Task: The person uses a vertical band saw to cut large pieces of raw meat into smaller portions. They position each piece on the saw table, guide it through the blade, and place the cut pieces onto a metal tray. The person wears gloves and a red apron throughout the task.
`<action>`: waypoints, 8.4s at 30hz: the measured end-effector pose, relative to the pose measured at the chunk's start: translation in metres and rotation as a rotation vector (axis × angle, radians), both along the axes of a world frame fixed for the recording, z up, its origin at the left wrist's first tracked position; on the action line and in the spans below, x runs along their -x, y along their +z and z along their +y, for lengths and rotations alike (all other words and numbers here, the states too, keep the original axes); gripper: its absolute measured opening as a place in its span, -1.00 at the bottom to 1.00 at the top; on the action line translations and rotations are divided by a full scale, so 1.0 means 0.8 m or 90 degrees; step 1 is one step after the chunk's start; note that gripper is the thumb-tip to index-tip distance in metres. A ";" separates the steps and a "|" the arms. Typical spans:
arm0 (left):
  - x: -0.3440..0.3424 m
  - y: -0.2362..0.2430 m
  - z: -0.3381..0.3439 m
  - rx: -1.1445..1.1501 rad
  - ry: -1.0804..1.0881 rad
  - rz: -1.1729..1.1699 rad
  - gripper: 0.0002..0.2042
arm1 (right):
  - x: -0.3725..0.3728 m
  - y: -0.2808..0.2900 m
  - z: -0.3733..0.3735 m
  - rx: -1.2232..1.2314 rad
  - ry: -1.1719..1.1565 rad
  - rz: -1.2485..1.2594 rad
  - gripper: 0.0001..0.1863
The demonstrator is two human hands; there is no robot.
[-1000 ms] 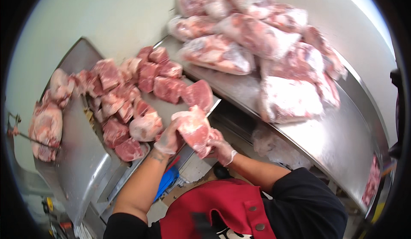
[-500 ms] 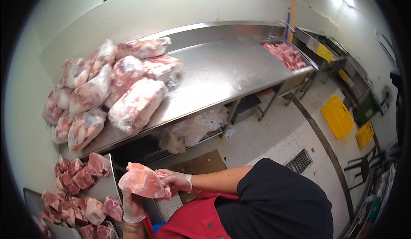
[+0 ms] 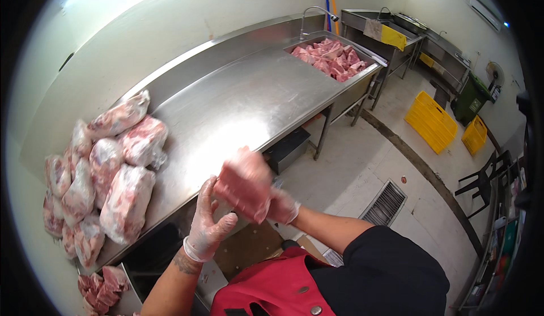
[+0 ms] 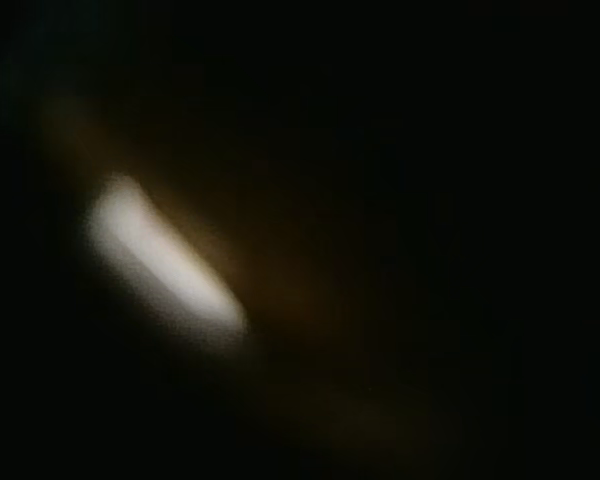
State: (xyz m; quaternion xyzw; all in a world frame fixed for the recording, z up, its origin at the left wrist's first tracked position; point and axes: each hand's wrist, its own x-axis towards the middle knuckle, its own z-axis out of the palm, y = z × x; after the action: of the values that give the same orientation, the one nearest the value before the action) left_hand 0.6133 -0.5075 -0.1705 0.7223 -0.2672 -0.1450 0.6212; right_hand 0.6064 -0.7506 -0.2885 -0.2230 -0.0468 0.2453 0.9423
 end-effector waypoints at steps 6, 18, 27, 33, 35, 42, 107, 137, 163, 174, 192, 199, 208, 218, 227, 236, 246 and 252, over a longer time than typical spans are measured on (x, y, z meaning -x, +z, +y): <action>-0.060 0.004 -0.013 -0.200 0.055 -0.094 -0.09 | -0.166 0.054 -0.275 0.098 -0.448 -0.055 -0.20; 0.057 -0.185 0.192 -0.449 0.326 0.148 -0.43 | -0.348 -0.002 -0.274 0.824 -0.689 -0.114 -0.37; 0.257 -0.188 0.306 -0.517 0.610 0.230 -0.30 | -0.156 -0.035 0.116 0.771 -0.103 -0.772 -0.48; 0.391 -0.165 0.389 -0.577 1.015 0.261 -0.21 | -0.136 -0.022 0.346 0.635 0.165 -0.783 -0.40; 0.431 -0.174 0.433 -0.637 1.082 0.249 -0.16 | -0.105 -0.020 0.430 0.611 0.241 -0.754 -0.35; 0.447 -0.184 0.560 -0.767 1.025 0.219 0.01 | 0.030 -0.026 0.715 0.676 0.467 -0.771 -0.20; 0.330 -0.189 0.651 0.537 0.614 0.416 -0.40 | 0.011 -0.135 0.746 0.187 0.541 -0.096 -0.26; -0.031 -0.060 0.143 0.553 0.158 0.491 -0.11 | -0.392 0.149 -0.304 0.199 -0.528 -0.150 -0.22; -0.163 -0.035 -0.012 -0.109 0.050 0.252 -0.13 | -0.299 0.004 -0.147 -0.008 -0.217 -0.204 -0.44; -0.047 -0.099 0.134 -0.082 0.423 0.437 -0.42 | -0.459 0.073 -0.186 0.375 -0.363 -0.142 -0.25; 0.412 -0.167 0.277 0.035 0.959 0.414 -0.39 | -0.162 0.052 0.497 0.353 0.435 -0.561 -0.49; 0.626 -0.190 0.329 0.099 1.071 0.508 -0.35 | -0.002 0.133 0.746 0.254 0.480 -0.625 -0.49; 0.707 -0.185 0.332 0.232 1.261 0.452 -0.40 | 0.177 0.342 1.022 0.020 0.542 -0.964 -0.56; 0.648 -0.132 0.290 0.485 1.548 0.326 -0.43 | 0.428 0.459 1.296 -0.035 0.581 -1.174 -0.64; 0.548 -0.077 0.289 0.448 1.654 0.266 -0.45 | 0.597 0.459 1.402 -0.288 0.548 -1.457 -0.61; 0.541 -0.037 0.293 0.392 1.653 0.221 -0.43 | 0.575 0.462 1.390 -0.241 0.510 -1.652 -0.44; 0.548 0.044 0.372 -0.351 1.511 0.150 -0.34 | 0.458 0.473 1.302 0.099 0.504 -1.557 -0.42; 0.521 0.097 0.448 -0.803 1.483 -0.053 -0.08 | 0.380 0.486 1.193 0.024 0.437 -1.618 -0.48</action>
State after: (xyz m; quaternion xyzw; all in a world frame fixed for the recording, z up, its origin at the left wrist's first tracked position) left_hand 0.1968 -0.1490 -0.0925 0.6947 0.5989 0.3928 -0.0668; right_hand 0.3024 0.2041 0.1000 -0.2867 -0.9449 0.0917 0.1285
